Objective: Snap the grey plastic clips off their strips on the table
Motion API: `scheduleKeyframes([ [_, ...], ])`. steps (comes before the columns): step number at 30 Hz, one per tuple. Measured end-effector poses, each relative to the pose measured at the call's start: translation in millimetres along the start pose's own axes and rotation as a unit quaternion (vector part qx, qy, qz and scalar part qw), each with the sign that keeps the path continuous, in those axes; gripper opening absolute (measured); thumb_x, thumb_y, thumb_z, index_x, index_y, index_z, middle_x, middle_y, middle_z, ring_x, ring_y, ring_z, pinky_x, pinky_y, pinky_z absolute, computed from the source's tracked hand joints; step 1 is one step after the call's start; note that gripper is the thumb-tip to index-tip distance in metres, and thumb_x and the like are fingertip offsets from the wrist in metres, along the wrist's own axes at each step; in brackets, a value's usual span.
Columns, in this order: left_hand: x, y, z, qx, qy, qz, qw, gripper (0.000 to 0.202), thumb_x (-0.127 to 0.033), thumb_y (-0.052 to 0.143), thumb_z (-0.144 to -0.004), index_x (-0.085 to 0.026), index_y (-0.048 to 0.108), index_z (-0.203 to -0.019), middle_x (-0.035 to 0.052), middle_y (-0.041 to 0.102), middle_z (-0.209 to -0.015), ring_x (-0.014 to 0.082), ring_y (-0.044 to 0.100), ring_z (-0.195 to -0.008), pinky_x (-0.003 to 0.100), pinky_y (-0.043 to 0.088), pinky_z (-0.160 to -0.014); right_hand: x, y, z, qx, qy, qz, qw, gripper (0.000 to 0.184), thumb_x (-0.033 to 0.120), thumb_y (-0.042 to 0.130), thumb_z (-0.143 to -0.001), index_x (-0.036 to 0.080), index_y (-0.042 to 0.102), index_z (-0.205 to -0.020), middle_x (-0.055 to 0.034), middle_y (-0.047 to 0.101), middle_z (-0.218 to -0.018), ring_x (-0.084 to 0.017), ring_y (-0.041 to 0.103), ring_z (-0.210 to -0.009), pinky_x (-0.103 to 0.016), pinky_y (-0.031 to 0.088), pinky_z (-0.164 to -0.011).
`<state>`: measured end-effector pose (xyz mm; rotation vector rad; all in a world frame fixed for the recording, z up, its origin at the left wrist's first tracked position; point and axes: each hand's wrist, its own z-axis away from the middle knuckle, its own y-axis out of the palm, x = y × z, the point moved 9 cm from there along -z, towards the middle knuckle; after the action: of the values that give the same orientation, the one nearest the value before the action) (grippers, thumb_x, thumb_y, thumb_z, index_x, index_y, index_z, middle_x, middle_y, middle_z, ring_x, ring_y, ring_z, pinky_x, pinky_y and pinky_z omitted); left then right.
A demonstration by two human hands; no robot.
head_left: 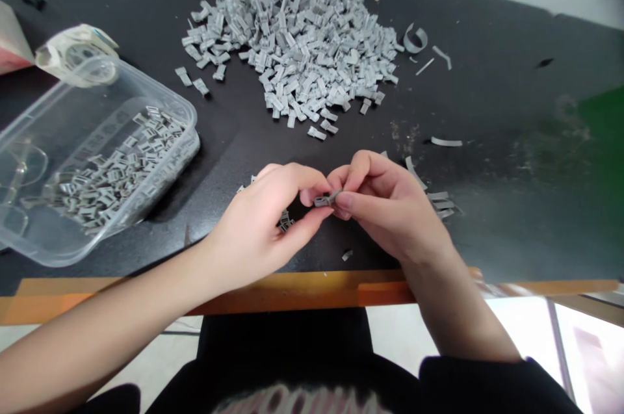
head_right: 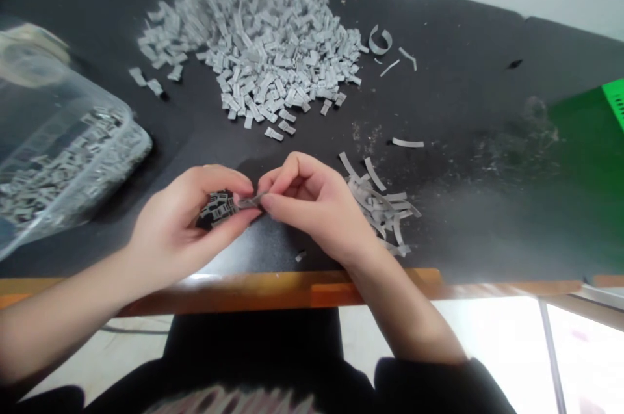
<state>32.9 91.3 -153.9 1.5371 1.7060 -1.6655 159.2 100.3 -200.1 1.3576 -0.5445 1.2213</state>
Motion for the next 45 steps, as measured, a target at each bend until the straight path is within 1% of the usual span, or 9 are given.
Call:
scheduleKeyframes([
  [5, -3.6, -1.5, 0.7, 0.004, 0.010, -0.035, 0.999, 0.012, -0.016, 0.064, -0.094, -0.023, 0.064, -0.104, -0.0006, 0.073, -0.088, 0.0161, 0.069, -0.078, 0.031, 0.055, -0.077, -3.5, -3.0, -1.2, -0.003, 0.025, 0.040, 0.999, 0.023, 0.027, 0.085, -0.080, 0.019, 0.065, -0.089, 0.0021, 0.067, -0.079, -0.009, 0.057, -0.063, -0.023, 0.048, -0.060],
  [10, -3.1, -3.8, -1.2, -0.004, -0.003, -0.025, 1.000, 0.009, -0.019, 0.064, -0.094, -0.024, 0.065, -0.101, -0.0008, 0.073, -0.085, 0.0165, 0.069, -0.077, 0.030, 0.055, -0.074, 2.7, 3.6, -1.2, 0.045, 0.001, 0.163, 0.986, 0.021, 0.033, 0.072, -0.094, 0.019, 0.069, -0.080, 0.0023, 0.064, -0.071, -0.011, 0.057, -0.066, -0.023, 0.048, -0.065],
  [13, -1.1, -1.5, -2.5, 0.006, -0.013, -0.031, 0.999, 0.005, -0.024, 0.064, -0.094, -0.024, 0.065, -0.099, -0.0011, 0.072, -0.083, 0.0164, 0.068, -0.076, 0.030, 0.055, -0.074, 5.3, 7.1, -0.8, 0.064, -0.005, 0.206, 0.977, 0.024, 0.035, 0.073, -0.093, 0.018, 0.069, -0.078, 0.0014, 0.065, -0.072, -0.012, 0.058, -0.067, -0.024, 0.049, -0.065],
  [20, -1.6, 3.1, -3.7, 0.017, 0.011, -0.068, 0.997, 0.005, -0.023, 0.065, -0.095, -0.021, 0.065, -0.100, -0.0005, 0.073, -0.087, 0.0169, 0.069, -0.079, 0.031, 0.054, -0.081, 8.8, 4.0, -2.1, 0.040, -0.011, 0.247, 0.968, 0.029, 0.037, 0.075, -0.092, 0.017, 0.066, -0.074, 0.0026, 0.061, -0.067, -0.011, 0.053, -0.063, -0.023, 0.043, -0.060],
  [25, -3.2, 3.2, -3.2, 0.016, 0.019, -0.071, 0.997, 0.004, -0.022, 0.065, -0.093, -0.024, 0.063, -0.091, -0.0013, 0.072, -0.082, 0.0179, 0.068, -0.077, 0.033, 0.053, -0.078, 9.5, 2.2, -0.8, 0.031, -0.006, 0.271, 0.962, 0.032, 0.041, 0.076, -0.090, 0.017, 0.064, -0.072, 0.0020, 0.061, -0.066, -0.011, 0.051, -0.061, -0.024, 0.039, -0.057],
  [32, -4.6, 3.8, -2.8, 0.009, 0.026, -0.096, 0.995, 0.009, -0.019, 0.063, -0.087, -0.025, 0.058, -0.083, -0.0029, 0.064, -0.072, 0.0174, 0.062, -0.068, 0.035, 0.052, -0.079, 12.9, 0.9, -0.8, 0.025, 0.002, 0.308, 0.951, 0.026, 0.033, 0.077, -0.088, 0.016, 0.069, -0.070, 0.0018, 0.063, -0.063, -0.011, 0.052, -0.060, -0.024, 0.040, -0.056],
  [38, 6.3, 6.3, -4.7, 0.042, -0.025, -0.094, 0.994, 0.006, -0.023, 0.062, -0.092, -0.021, 0.059, -0.087, -0.0021, 0.065, -0.077, 0.0172, 0.063, -0.074, 0.035, 0.049, -0.084, 6.1, -13.9, -6.4, -0.022, 0.039, 0.258, 0.965, 0.010, 0.026, 0.083, -0.078, 0.017, 0.079, -0.078, 0.0002, 0.070, -0.066, -0.011, 0.057, -0.056, -0.023, 0.047, -0.053],
  [42, 18.7, 9.7, -3.3, 0.049, -0.075, -0.082, 0.993, 0.006, -0.025, 0.062, -0.093, -0.021, 0.061, -0.097, -0.0023, 0.066, -0.084, 0.0174, 0.062, -0.078, 0.036, 0.048, -0.088, -3.0, -26.1, -8.1, -0.063, 0.072, 0.235, 0.967, 0.013, 0.022, 0.083, -0.075, 0.016, 0.073, -0.080, 0.0009, 0.069, -0.065, -0.010, 0.057, -0.047, -0.021, 0.045, -0.043],
  [45, 23.6, 9.6, -1.8, 0.041, -0.094, -0.092, 0.991, 0.010, -0.023, 0.057, -0.095, -0.021, 0.061, -0.104, -0.0011, 0.067, -0.089, 0.0184, 0.063, -0.084, 0.037, 0.045, -0.090, 2.4, -32.8, -8.0, -0.109, 0.033, 0.238, 0.965, 0.009, 0.018, 0.077, -0.080, 0.016, 0.068, -0.080, 0.0022, 0.068, -0.063, -0.009, 0.056, -0.044, -0.020, 0.044, -0.042],
])
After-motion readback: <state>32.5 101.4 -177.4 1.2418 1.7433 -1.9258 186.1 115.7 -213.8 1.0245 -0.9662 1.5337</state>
